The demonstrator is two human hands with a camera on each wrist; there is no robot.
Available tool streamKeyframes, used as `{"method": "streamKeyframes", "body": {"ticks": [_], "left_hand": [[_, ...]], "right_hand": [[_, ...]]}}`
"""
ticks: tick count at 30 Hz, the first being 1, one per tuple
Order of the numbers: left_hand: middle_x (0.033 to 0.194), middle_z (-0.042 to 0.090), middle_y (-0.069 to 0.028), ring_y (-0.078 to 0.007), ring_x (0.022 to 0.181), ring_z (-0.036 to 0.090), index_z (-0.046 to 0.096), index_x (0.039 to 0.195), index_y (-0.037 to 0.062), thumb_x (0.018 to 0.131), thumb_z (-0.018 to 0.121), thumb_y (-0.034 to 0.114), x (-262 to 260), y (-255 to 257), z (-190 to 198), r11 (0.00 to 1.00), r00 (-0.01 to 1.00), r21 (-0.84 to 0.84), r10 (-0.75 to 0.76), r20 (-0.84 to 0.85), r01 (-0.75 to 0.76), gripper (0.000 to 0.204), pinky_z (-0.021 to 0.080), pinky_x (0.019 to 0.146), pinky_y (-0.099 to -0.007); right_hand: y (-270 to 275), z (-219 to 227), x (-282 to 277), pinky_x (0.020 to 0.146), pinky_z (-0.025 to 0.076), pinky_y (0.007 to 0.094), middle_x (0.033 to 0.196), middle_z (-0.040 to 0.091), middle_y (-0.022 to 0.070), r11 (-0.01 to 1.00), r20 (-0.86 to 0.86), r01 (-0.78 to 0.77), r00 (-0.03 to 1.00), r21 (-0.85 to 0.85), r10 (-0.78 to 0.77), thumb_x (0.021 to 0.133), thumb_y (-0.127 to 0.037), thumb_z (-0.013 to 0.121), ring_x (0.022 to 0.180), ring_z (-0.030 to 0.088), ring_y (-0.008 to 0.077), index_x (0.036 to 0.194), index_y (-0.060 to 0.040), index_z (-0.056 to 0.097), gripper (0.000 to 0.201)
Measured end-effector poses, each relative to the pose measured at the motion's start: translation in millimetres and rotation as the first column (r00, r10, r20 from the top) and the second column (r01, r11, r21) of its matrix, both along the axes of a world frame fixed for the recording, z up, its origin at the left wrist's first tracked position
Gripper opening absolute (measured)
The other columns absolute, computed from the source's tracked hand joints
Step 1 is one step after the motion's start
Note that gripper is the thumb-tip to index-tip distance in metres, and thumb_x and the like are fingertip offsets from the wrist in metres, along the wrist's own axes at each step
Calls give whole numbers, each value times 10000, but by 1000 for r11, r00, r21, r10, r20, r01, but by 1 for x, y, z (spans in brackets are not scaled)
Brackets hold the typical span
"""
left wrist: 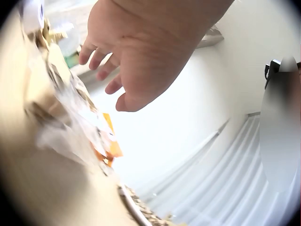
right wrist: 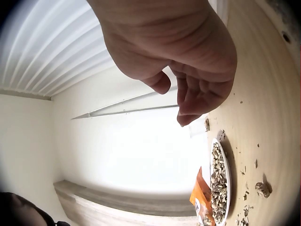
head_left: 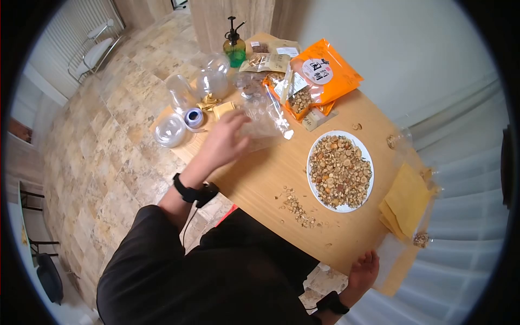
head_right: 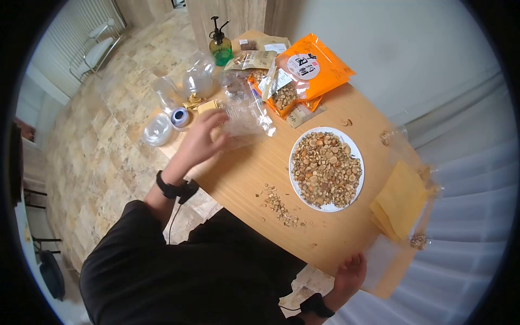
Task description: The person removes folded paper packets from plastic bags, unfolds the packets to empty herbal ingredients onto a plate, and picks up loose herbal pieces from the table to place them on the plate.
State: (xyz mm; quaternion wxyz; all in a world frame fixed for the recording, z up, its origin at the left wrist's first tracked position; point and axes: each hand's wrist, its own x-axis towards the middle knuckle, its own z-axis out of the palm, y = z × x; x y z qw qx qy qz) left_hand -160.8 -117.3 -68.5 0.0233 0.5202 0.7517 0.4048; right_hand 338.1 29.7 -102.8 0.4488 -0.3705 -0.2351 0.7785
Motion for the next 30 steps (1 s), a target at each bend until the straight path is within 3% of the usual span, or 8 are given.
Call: {"method": "streamKeyframes", "body": {"ticks": [2,5,10,19,24,25,28,30], "left_hand": [[1278,466,-190,-344,1191,443,524,1163,29,776,632,115,-15,-15,-12,962,934,-40,253,-252,-271,411,376,988,-411],[1327,420,-199,-359,1223,405,476,1232,25,763,665,136,-25,-31,-38,943,941,-200,207,-267,-264,518,359,1013,-394],[1273,474,-188,-347,1174,453,501,1195,8,731,709,159,-22,-31,-34,962,966,-123,231,-113,-244,531,395,970,-394],[1082,601,-161,-347,1014,552,621,918,3,749,661,92,-33,-30,-42,971,959,33,241,-152,-238,195,452,861,-390],[1029,627,-116,-178,950,578,595,882,-12,880,565,122,-36,-35,-31,932,852,160,215,478,-325,137,450,811,-299],[1029,627,-116,-178,950,578,595,882,-12,880,565,122,-36,-37,-28,934,850,154,216,480,-324,137,450,811,-299],[998,620,-78,-99,935,542,549,923,6,920,497,129,-38,-41,-18,881,639,253,70,766,-400,133,401,842,-241],[983,601,-53,-95,933,532,532,877,24,923,479,122,-36,-39,-25,872,554,277,-8,832,-403,120,398,845,-238]], "right_hand": [[-1,0,-3,599,477,263,975,631,55,1000,-8,-26,1000,15,26,949,-244,415,804,586,169,1109,-74,559,274],[-1,-1,-13,601,472,267,979,627,55,998,-4,-60,998,30,60,953,-249,414,799,581,167,1116,-74,552,277],[3,6,-27,603,466,273,980,626,53,997,34,-71,997,31,70,956,-264,421,794,576,161,1119,-80,546,276],[-1,15,-43,628,452,274,996,628,47,996,149,-69,987,63,59,948,-282,447,804,574,150,1118,-83,543,278],[-1,18,-58,618,474,286,1056,610,69,978,220,-164,966,130,133,941,-296,460,867,593,172,1174,-79,517,323],[-1,20,-64,618,474,286,1056,610,69,979,223,-163,966,124,132,941,-296,460,867,593,172,1174,-79,517,323],[-1,28,-96,639,483,288,1077,594,94,919,369,-303,908,254,197,923,-306,493,888,592,195,1189,-67,498,358],[-12,33,-131,686,502,300,1119,578,130,772,464,-477,844,419,270,905,-306,519,949,592,229,1214,-32,467,416]]}}
